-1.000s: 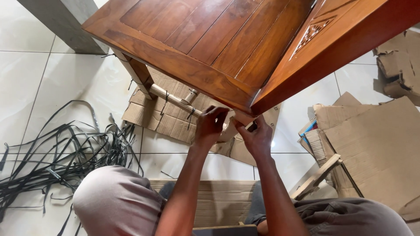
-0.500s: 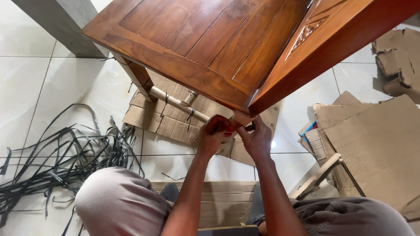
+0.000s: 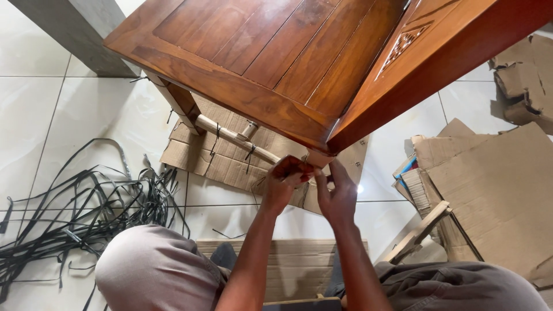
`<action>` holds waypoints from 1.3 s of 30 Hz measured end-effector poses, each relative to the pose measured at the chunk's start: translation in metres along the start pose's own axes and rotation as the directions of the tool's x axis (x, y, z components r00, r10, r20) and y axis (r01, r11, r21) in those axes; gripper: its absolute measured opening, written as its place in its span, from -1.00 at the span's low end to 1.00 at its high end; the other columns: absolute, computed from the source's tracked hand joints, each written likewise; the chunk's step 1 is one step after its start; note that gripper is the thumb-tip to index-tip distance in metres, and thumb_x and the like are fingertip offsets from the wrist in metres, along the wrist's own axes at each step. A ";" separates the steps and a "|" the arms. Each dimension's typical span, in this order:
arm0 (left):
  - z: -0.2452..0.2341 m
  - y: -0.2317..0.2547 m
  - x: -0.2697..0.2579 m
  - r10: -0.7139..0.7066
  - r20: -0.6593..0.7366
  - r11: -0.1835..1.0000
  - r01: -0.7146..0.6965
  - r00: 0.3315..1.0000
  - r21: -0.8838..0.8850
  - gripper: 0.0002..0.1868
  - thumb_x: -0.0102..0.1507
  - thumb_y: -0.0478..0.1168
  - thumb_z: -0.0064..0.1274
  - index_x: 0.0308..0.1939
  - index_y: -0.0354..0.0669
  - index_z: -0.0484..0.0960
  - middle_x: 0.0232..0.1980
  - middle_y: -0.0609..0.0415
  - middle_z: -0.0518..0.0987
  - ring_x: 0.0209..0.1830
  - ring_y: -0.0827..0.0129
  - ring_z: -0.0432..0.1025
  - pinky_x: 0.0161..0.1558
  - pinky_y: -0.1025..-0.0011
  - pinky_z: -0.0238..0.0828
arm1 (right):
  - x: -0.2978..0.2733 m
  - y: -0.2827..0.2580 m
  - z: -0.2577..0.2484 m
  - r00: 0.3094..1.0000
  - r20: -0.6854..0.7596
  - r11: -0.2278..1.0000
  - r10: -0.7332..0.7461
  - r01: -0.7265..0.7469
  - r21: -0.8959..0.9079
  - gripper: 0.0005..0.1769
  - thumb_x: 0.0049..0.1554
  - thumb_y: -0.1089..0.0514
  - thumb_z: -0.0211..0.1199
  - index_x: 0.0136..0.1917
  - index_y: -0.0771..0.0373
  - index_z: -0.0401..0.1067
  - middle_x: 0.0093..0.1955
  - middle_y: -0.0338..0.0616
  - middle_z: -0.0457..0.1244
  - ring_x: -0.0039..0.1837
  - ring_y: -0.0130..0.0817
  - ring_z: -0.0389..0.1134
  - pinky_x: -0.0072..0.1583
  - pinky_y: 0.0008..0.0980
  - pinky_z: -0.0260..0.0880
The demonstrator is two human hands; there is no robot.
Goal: Wrapping wooden chair legs with cardboard and securing them with plastic ties.
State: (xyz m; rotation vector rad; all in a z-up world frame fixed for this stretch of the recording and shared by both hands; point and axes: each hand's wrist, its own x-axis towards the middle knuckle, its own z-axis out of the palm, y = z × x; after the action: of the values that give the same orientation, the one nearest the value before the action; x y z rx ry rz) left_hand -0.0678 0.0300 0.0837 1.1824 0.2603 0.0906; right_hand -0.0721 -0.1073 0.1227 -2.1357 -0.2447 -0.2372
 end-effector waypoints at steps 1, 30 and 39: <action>0.000 0.002 -0.001 0.018 0.038 0.999 -0.019 0.999 0.025 -0.90 0.14 -0.44 0.17 -0.31 -0.22 0.72 -0.38 -0.13 0.68 -0.32 0.30 0.59 -0.16 0.28 0.64 | -0.006 -0.001 0.004 0.988 -0.134 0.997 -0.074 0.074 -0.010 -0.59 0.27 0.15 0.20 0.36 0.30 0.42 0.10 0.14 0.38 -0.17 0.01 0.49 -0.16 -0.14 0.46; -0.010 0.024 -0.005 -0.247 0.137 0.969 0.242 0.959 0.053 -0.78 0.03 -0.20 0.44 -0.41 -0.23 0.72 -0.52 -0.08 0.55 -0.55 0.25 0.51 -0.44 0.39 0.47 | -0.047 0.004 0.037 0.936 -0.243 0.967 -0.255 0.251 -0.049 -0.91 0.11 0.25 0.35 -0.21 0.08 0.58 -0.33 -0.26 0.33 -0.25 -0.17 0.41 -0.14 -0.28 0.40; -0.016 -0.001 0.003 -0.231 0.162 0.944 0.181 0.959 0.276 -0.73 0.04 -0.12 0.44 -0.29 -0.18 0.81 -0.44 0.02 0.64 -0.40 0.41 0.47 -0.29 0.40 0.44 | -0.011 -0.019 0.006 0.932 -0.320 0.969 -0.170 0.217 0.115 -0.95 0.20 0.21 0.38 -0.06 0.20 0.55 -0.19 -0.13 0.34 -0.08 -0.19 0.39 0.06 -0.30 0.39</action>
State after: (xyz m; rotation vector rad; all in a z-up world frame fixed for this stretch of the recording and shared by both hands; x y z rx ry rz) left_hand -0.0696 0.0449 0.0762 1.4061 0.2291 -0.2490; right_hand -0.0876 -0.0927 0.1316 -1.8943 -0.2811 -0.6435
